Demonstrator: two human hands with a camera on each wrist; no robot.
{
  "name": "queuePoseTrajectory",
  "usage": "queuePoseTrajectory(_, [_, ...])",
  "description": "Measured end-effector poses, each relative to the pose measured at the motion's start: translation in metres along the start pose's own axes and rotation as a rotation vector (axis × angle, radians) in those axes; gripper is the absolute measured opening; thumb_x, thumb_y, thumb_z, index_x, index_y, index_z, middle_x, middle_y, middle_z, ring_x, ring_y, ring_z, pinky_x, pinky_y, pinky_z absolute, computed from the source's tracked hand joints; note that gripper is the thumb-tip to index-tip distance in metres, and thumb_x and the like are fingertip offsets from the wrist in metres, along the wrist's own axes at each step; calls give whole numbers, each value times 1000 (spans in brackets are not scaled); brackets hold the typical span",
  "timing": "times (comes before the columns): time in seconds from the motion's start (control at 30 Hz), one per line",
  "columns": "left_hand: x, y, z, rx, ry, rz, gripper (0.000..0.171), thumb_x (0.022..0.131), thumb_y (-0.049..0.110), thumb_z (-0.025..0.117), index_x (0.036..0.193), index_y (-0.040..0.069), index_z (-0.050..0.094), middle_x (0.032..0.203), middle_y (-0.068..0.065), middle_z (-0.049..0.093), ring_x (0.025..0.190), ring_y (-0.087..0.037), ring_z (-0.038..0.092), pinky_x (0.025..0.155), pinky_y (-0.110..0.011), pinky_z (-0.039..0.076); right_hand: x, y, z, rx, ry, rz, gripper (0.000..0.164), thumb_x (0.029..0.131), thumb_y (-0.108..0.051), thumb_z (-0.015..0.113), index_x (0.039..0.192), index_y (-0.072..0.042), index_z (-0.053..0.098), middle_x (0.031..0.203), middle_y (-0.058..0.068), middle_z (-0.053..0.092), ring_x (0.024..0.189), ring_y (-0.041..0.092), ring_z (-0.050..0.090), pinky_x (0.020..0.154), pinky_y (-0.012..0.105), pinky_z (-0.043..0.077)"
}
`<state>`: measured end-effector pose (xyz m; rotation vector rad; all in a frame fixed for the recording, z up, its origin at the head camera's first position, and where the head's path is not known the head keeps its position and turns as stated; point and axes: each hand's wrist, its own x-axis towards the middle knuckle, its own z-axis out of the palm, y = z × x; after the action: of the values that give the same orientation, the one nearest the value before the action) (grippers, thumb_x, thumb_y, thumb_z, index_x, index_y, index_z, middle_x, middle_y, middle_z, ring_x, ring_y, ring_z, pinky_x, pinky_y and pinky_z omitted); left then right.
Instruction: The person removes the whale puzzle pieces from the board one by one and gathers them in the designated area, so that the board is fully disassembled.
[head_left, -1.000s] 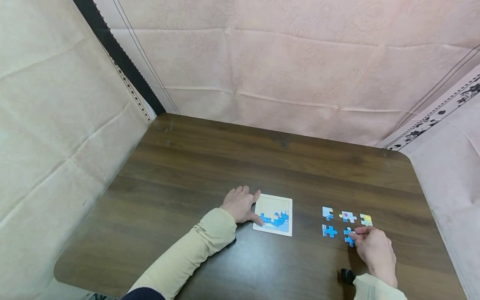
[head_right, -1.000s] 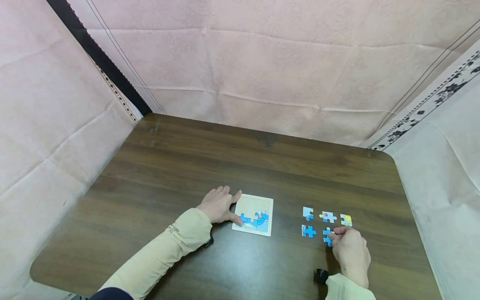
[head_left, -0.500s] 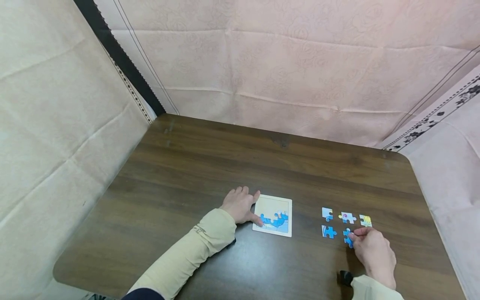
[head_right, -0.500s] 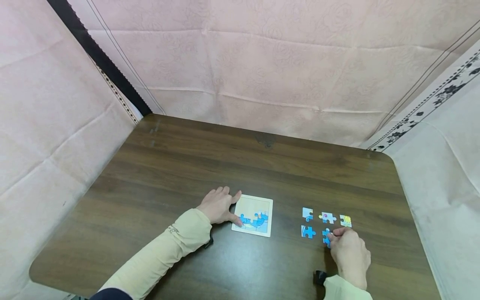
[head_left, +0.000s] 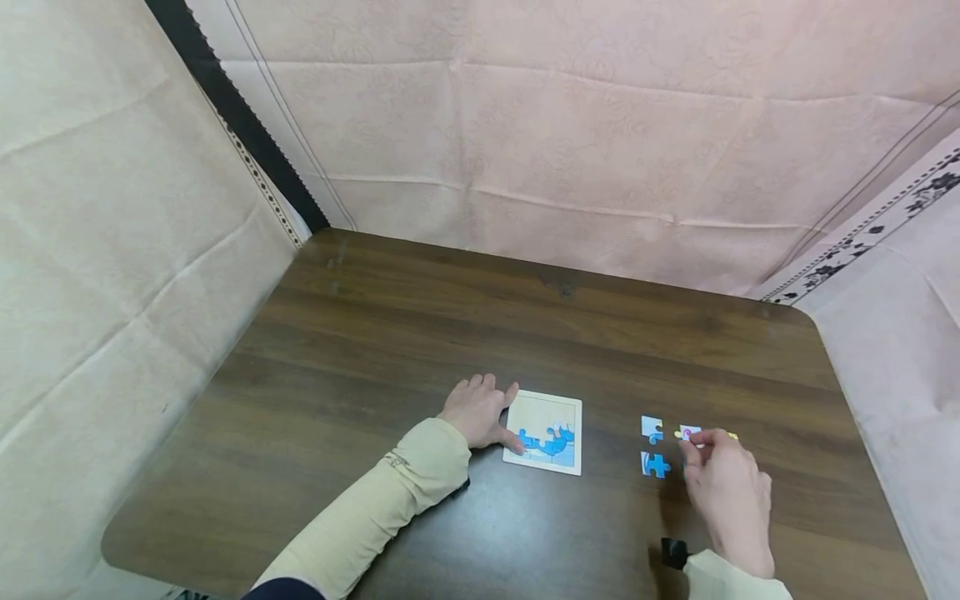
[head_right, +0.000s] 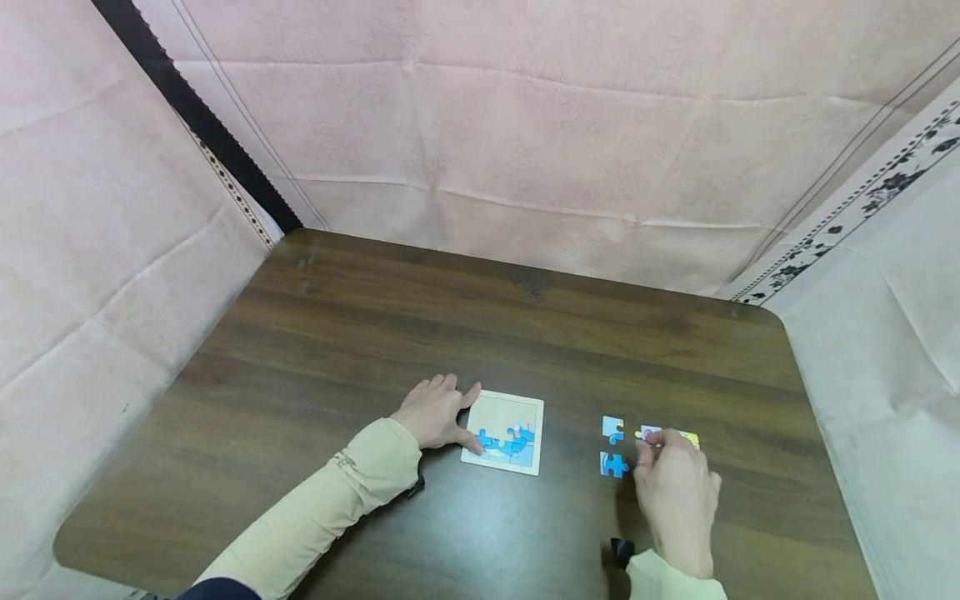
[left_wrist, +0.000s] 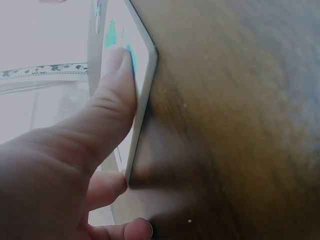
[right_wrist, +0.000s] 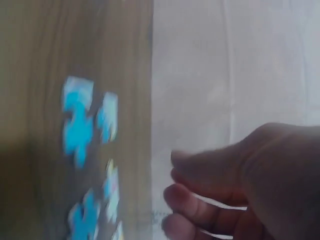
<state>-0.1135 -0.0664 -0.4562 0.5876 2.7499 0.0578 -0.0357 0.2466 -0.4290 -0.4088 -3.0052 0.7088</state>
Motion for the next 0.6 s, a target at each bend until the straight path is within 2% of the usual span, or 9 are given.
queuePoseTrajectory(0.07, [0,0,0,3,3,0,101,68,76,66,150,23,39,127,-14,54,108,-26,49,92,-39,41,0,-12,5,17,40,-67,21,93,-22,63,102,-3,65,82,8,67,82,32,59,73,51,36])
queuePoseTrajectory(0.2, [0,0,2,6,6,1,101,69,76,66,150,23,39,128,-14,54,108,-26,49,93,-40,41,2,-33,20,37,18,-167,21,91,-21,68,101,-3,65,80,6,63,80,30,57,75,48,32])
queuePoseTrajectory(0.4, [0,0,2,4,-1,-7,101,68,76,66,151,24,38,128,-14,53,108,-26,48,93,-39,41,2,-60,45,43,-78,-221,22,90,-18,71,105,-3,66,92,11,62,90,31,51,80,49,34])
queuePoseTrajectory(0.6, [-1,1,1,14,9,1,100,69,75,66,150,23,39,128,-14,54,108,-26,50,91,-39,42,2,-73,63,32,-111,-295,32,85,-20,76,112,-5,70,106,13,58,100,31,45,83,48,34])
